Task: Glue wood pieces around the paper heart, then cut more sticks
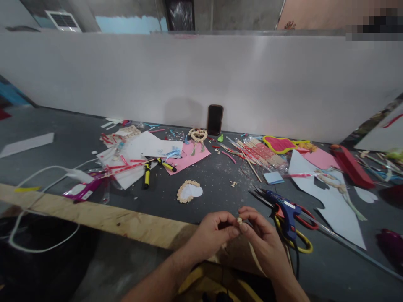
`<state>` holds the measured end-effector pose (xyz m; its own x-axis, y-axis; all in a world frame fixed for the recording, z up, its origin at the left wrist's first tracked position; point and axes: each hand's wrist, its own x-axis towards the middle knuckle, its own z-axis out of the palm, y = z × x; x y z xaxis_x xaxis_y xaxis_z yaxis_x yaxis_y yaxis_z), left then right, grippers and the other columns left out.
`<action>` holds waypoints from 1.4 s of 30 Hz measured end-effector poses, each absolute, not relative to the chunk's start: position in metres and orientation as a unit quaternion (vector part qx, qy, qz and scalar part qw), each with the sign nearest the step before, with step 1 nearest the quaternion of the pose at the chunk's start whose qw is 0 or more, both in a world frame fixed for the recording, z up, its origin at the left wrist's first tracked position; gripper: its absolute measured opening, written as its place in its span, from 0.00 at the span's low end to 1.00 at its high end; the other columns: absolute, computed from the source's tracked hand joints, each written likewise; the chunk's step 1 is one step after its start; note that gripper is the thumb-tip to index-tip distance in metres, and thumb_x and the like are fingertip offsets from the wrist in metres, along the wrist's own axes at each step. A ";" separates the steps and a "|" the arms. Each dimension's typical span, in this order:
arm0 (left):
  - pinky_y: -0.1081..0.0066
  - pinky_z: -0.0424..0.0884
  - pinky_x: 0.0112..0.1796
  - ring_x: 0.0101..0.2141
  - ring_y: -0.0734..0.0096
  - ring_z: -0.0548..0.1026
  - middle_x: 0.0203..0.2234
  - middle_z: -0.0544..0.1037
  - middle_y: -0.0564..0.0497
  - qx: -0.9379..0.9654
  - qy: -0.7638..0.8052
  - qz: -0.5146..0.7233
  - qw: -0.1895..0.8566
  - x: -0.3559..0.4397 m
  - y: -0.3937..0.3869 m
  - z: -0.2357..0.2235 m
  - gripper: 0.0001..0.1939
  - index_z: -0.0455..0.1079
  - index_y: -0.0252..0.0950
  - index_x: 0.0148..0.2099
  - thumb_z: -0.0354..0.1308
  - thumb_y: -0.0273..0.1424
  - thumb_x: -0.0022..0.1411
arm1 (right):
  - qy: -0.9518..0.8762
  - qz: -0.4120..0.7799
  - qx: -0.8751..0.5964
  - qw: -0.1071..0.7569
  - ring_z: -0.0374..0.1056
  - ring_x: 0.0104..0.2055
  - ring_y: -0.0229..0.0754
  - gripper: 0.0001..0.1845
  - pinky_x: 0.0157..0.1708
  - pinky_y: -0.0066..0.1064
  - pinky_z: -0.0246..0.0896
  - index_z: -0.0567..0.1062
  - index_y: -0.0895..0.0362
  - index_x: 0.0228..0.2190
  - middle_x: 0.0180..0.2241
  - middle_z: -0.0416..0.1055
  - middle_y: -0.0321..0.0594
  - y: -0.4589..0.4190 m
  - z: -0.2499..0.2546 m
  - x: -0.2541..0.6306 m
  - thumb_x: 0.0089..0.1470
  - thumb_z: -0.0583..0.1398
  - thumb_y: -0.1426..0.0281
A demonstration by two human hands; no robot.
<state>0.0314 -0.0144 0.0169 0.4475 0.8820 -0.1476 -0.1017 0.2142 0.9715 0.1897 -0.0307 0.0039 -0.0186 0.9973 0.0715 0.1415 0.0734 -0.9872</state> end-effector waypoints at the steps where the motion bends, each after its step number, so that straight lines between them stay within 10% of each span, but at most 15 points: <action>1: 0.76 0.60 0.30 0.26 0.76 0.64 0.22 0.69 0.54 0.512 0.386 0.362 0.676 0.031 -0.014 0.016 0.11 0.69 0.31 0.30 0.59 0.36 0.52 | -0.543 0.452 -0.517 0.483 0.63 0.47 0.44 0.07 0.46 0.33 0.58 0.74 0.54 0.30 0.39 0.68 0.42 -0.031 0.004 0.190 0.47 0.61 0.64; 14: 0.75 0.57 0.28 0.24 0.76 0.60 0.21 0.65 0.54 0.524 0.491 0.409 0.563 -0.022 -0.003 0.009 0.15 0.60 0.35 0.27 0.46 0.39 0.61 | -0.460 0.375 -0.605 0.530 0.63 0.27 0.35 0.13 0.29 0.27 0.60 0.69 0.56 0.33 0.26 0.67 0.35 -0.021 0.009 0.216 0.48 0.60 0.60; 21: 0.75 0.55 0.26 0.22 0.76 0.57 0.18 0.60 0.56 0.512 0.520 0.435 0.527 -0.040 -0.004 0.009 0.19 0.56 0.36 0.24 0.42 0.42 0.63 | -0.745 0.143 -0.580 0.298 0.65 0.35 0.42 0.07 0.36 0.34 0.61 0.70 0.55 0.32 0.31 0.71 0.40 -0.009 -0.005 0.198 0.53 0.55 0.65; 27: 0.75 0.54 0.25 0.21 0.77 0.57 0.17 0.60 0.56 0.489 0.506 0.452 0.548 -0.027 -0.007 0.007 0.21 0.56 0.35 0.23 0.43 0.43 0.63 | -0.794 0.100 -0.539 0.261 0.61 0.42 0.46 0.07 0.42 0.40 0.57 0.73 0.53 0.33 0.36 0.71 0.41 0.005 -0.015 0.170 0.54 0.55 0.69; 42: 0.77 0.54 0.24 0.21 0.79 0.57 0.18 0.61 0.57 0.451 0.475 0.398 0.643 0.015 -0.022 0.007 0.19 0.63 0.33 0.26 0.52 0.45 0.57 | -0.756 0.213 -0.471 0.402 0.67 0.35 0.39 0.11 0.34 0.29 0.65 0.71 0.54 0.40 0.35 0.71 0.42 -0.034 0.006 0.163 0.53 0.56 0.71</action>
<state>0.0153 -0.0215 0.0065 0.2318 0.9398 -0.2509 -0.0841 0.2763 0.9574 0.1633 -0.0344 0.0059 -0.2335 0.8836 0.4058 0.5408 0.4649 -0.7010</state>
